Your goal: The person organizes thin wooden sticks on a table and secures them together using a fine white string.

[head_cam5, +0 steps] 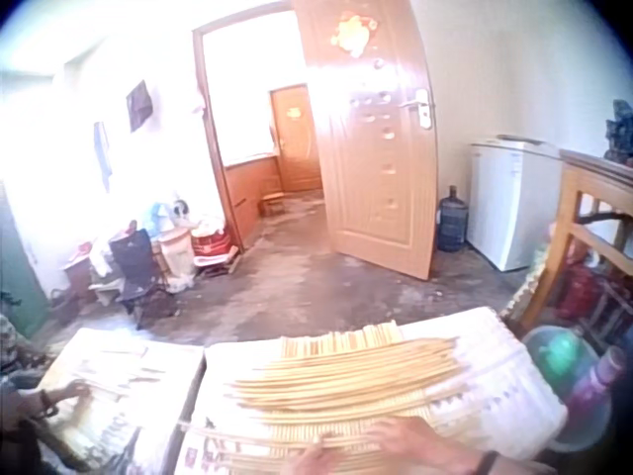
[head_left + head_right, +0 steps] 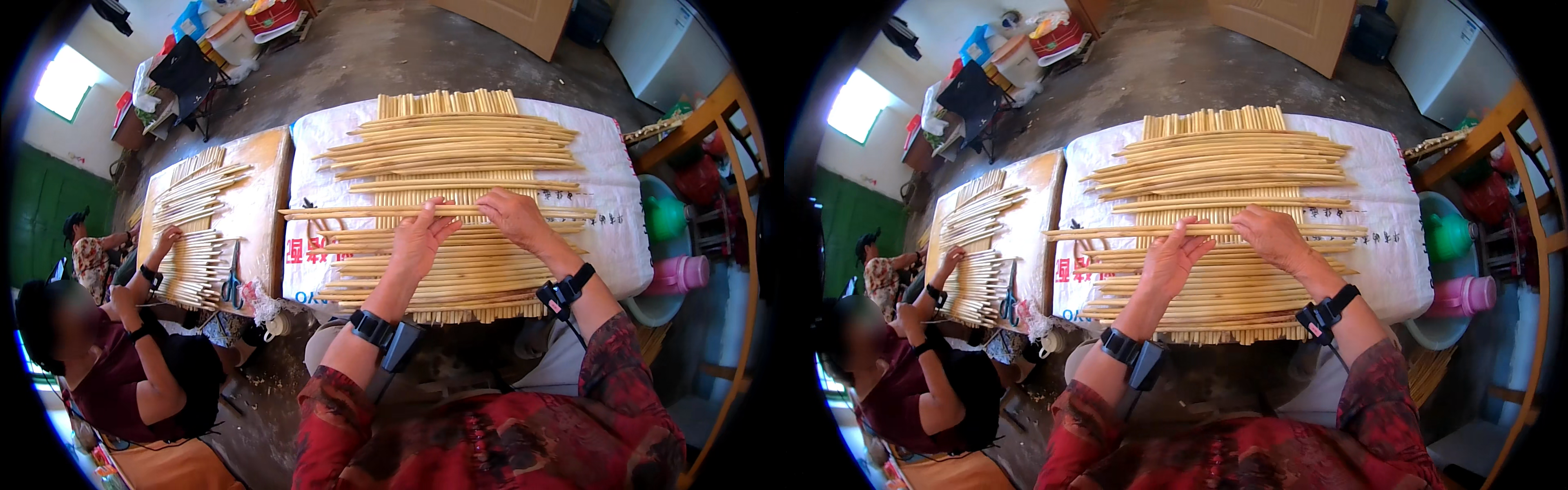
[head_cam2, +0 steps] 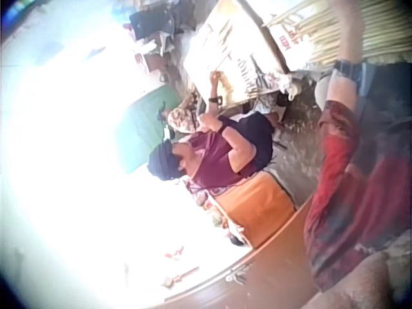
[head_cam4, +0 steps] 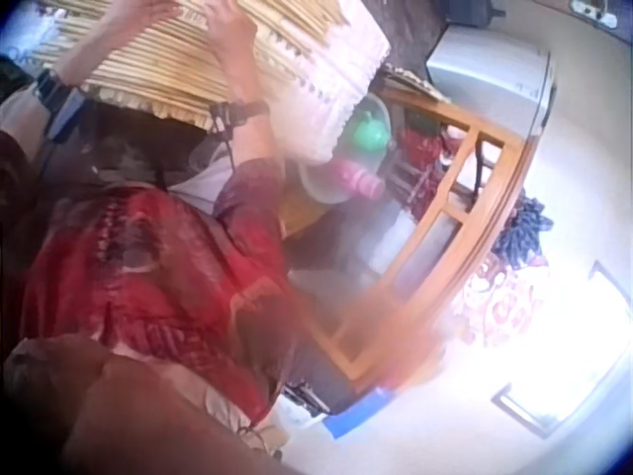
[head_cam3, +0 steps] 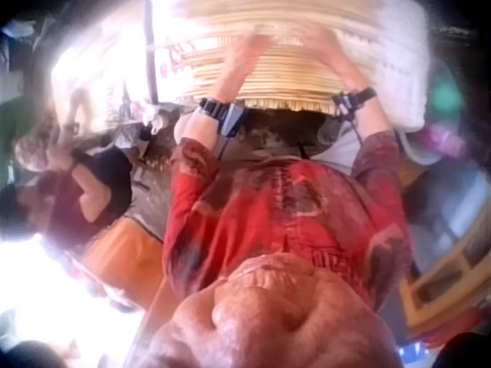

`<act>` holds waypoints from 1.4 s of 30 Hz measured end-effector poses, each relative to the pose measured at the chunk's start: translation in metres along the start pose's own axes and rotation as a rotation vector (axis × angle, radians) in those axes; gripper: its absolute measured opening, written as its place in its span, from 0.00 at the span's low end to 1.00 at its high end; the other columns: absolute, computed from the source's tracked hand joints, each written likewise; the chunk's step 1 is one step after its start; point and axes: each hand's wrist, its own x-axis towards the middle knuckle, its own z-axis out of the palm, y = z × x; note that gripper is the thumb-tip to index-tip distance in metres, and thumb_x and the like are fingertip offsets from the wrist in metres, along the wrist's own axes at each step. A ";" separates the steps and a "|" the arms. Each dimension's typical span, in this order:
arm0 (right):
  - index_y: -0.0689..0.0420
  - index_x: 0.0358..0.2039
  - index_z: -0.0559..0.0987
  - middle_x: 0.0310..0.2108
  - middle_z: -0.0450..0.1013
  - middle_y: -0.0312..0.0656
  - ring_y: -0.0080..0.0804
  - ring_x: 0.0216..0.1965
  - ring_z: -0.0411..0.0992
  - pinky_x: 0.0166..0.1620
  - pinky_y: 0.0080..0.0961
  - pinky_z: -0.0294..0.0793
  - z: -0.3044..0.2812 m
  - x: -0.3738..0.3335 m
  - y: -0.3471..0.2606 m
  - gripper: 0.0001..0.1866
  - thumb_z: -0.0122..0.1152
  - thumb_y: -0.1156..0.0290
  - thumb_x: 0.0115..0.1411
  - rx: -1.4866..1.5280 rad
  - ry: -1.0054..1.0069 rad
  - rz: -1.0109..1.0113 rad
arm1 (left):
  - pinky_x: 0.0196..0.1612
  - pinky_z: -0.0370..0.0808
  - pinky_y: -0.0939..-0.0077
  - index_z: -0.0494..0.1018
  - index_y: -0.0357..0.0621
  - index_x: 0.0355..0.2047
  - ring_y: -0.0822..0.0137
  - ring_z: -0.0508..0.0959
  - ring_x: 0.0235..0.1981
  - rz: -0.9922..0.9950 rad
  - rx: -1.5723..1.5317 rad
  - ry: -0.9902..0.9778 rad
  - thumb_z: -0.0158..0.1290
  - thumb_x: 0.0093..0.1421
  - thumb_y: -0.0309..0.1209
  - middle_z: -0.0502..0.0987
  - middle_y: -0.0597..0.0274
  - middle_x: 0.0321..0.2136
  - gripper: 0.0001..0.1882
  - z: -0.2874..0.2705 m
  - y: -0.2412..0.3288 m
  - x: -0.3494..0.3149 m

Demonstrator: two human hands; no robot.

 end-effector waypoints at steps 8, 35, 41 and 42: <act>0.53 0.33 0.76 0.29 0.71 0.40 0.41 0.31 0.71 0.33 0.33 0.70 -0.004 -0.001 0.000 0.09 0.51 0.64 0.58 0.004 -0.001 -0.002 | 0.49 0.73 0.61 0.65 0.34 0.47 0.60 0.74 0.42 0.007 -0.007 -0.006 0.43 0.64 0.35 0.70 0.53 0.44 0.17 0.002 -0.002 0.000; 0.56 0.31 0.76 0.27 0.70 0.41 0.40 0.30 0.70 0.31 0.29 0.69 -0.014 0.001 -0.002 0.07 0.55 0.67 0.56 0.046 0.051 -0.013 | 0.52 0.71 0.62 0.64 0.35 0.48 0.59 0.73 0.46 -0.016 -0.041 -0.113 0.43 0.64 0.34 0.70 0.49 0.46 0.16 0.006 -0.001 0.000; 0.55 0.31 0.77 0.26 0.69 0.40 0.39 0.29 0.70 0.31 0.29 0.69 -0.016 0.002 -0.003 0.06 0.56 0.67 0.55 0.038 0.080 -0.031 | 0.54 0.68 0.61 0.63 0.36 0.49 0.60 0.72 0.46 -0.025 -0.035 -0.130 0.43 0.64 0.33 0.69 0.50 0.47 0.17 0.008 0.002 -0.002; 0.55 0.31 0.77 0.26 0.69 0.40 0.39 0.29 0.70 0.31 0.29 0.69 -0.014 0.002 -0.001 0.06 0.56 0.67 0.55 0.043 0.092 -0.033 | 0.54 0.68 0.61 0.63 0.36 0.49 0.60 0.71 0.46 -0.028 -0.025 -0.134 0.43 0.64 0.34 0.69 0.50 0.47 0.17 0.008 0.002 -0.001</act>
